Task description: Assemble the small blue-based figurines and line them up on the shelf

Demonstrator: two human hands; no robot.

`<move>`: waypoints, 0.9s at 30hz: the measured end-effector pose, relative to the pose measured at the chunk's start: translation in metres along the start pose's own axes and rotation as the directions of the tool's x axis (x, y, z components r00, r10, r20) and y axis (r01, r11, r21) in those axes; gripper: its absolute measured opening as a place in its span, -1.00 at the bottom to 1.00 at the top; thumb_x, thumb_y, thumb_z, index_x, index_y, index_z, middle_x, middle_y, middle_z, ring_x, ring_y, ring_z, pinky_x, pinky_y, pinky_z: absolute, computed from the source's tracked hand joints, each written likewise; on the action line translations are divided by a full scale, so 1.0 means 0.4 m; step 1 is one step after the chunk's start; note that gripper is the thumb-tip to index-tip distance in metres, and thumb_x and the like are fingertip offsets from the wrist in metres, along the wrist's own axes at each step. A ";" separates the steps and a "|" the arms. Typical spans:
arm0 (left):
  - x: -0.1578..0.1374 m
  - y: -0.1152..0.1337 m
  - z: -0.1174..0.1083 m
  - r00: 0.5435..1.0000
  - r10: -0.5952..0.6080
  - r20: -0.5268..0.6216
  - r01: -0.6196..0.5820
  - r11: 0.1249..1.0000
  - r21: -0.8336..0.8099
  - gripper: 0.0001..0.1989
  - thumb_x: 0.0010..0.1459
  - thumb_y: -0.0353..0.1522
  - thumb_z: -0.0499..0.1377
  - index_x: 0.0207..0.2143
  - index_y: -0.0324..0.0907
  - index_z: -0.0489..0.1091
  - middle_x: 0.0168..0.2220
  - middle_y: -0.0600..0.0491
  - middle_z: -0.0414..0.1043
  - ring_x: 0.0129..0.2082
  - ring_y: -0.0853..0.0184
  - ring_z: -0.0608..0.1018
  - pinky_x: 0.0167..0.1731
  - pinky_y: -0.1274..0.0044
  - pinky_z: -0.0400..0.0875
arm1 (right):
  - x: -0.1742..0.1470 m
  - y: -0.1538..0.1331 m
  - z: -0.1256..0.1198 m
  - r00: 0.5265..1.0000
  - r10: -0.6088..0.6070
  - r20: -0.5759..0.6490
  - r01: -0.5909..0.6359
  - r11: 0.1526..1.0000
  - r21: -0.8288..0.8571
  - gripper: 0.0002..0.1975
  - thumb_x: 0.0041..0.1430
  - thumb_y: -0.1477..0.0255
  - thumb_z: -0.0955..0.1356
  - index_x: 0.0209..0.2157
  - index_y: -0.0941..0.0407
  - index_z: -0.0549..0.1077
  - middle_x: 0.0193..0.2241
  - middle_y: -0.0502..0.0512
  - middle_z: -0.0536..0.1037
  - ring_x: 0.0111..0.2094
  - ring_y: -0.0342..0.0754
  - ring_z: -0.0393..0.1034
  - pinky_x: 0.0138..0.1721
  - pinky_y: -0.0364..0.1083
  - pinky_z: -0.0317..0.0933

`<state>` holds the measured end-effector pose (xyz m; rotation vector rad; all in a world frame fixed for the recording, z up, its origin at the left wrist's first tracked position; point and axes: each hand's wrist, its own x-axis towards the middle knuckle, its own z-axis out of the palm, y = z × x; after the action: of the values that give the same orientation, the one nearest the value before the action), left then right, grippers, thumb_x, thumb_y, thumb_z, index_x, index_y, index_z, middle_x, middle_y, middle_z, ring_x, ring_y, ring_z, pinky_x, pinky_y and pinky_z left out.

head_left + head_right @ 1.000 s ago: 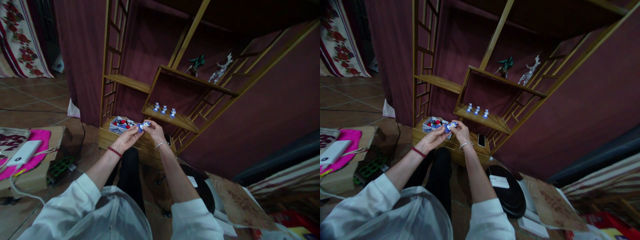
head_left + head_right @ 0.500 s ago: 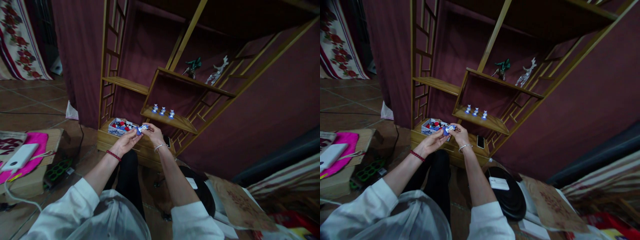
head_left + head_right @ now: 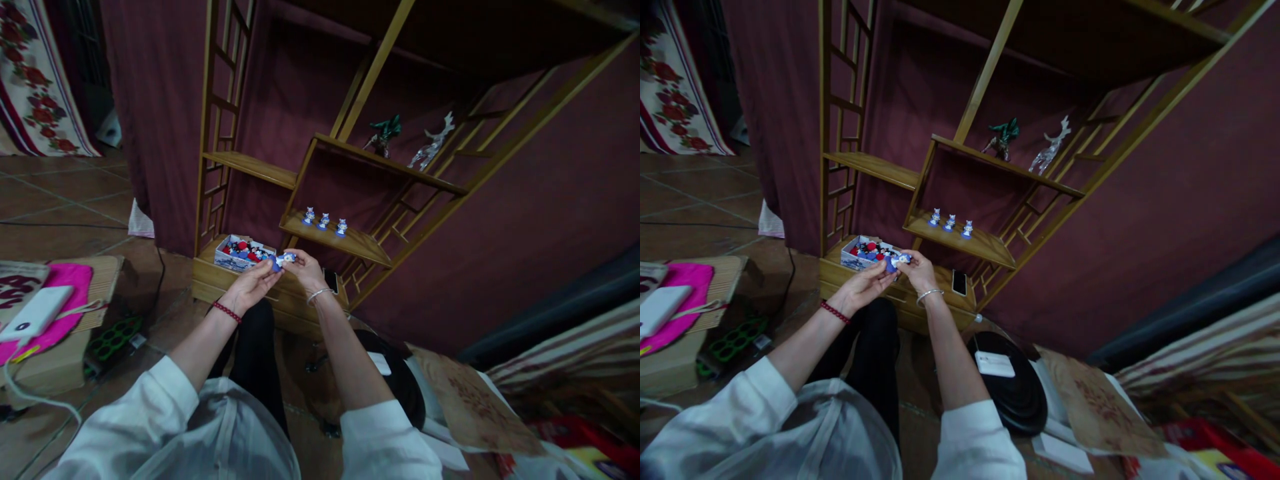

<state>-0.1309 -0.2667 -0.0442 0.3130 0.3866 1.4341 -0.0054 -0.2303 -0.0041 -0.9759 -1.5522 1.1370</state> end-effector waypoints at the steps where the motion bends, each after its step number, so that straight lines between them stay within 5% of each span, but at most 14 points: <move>1: 0.001 -0.002 -0.002 1.000 0.000 0.002 0.000 1.000 0.000 -0.92 0.02 -0.57 0.13 -0.46 -0.30 0.39 -0.40 -0.01 0.46 -0.32 0.40 0.50 -0.18 0.52 0.40 | 0.001 0.003 0.000 1.000 -0.003 0.002 0.003 1.000 -0.006 -0.62 -0.33 0.42 0.44 -0.33 0.15 0.43 -0.44 0.01 0.50 -0.36 -0.13 0.38 -0.22 -0.10 0.25; 18: 0.014 -0.023 -0.020 0.999 -0.048 0.017 0.048 0.999 0.016 -0.95 0.04 -0.53 0.13 -0.43 -0.31 0.39 -0.40 -0.02 0.45 -0.36 0.42 0.50 -0.25 0.56 0.42 | -0.004 0.005 -0.019 0.995 -0.001 0.097 0.003 1.000 -0.021 -0.66 -0.30 0.44 0.42 -0.35 0.13 0.39 -0.44 -0.03 0.46 -0.39 -0.15 0.37 -0.29 -0.14 0.25; 27: 0.002 -0.017 -0.004 0.994 -0.095 -0.053 0.095 0.995 0.001 -0.97 0.03 -0.51 0.15 -0.43 -0.29 0.39 -0.41 -0.02 0.45 -0.37 0.40 0.51 -0.29 0.57 0.44 | 0.008 0.009 -0.039 0.976 -0.063 0.208 0.100 0.981 -0.169 -0.74 -0.21 0.42 0.38 -0.35 0.11 0.41 -0.45 -0.06 0.44 -0.44 -0.18 0.33 -0.37 -0.19 0.24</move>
<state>-0.1252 -0.2666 -0.0487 0.2569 0.4411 1.3508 0.0092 -0.2229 -0.0051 -0.9263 -1.8672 1.0788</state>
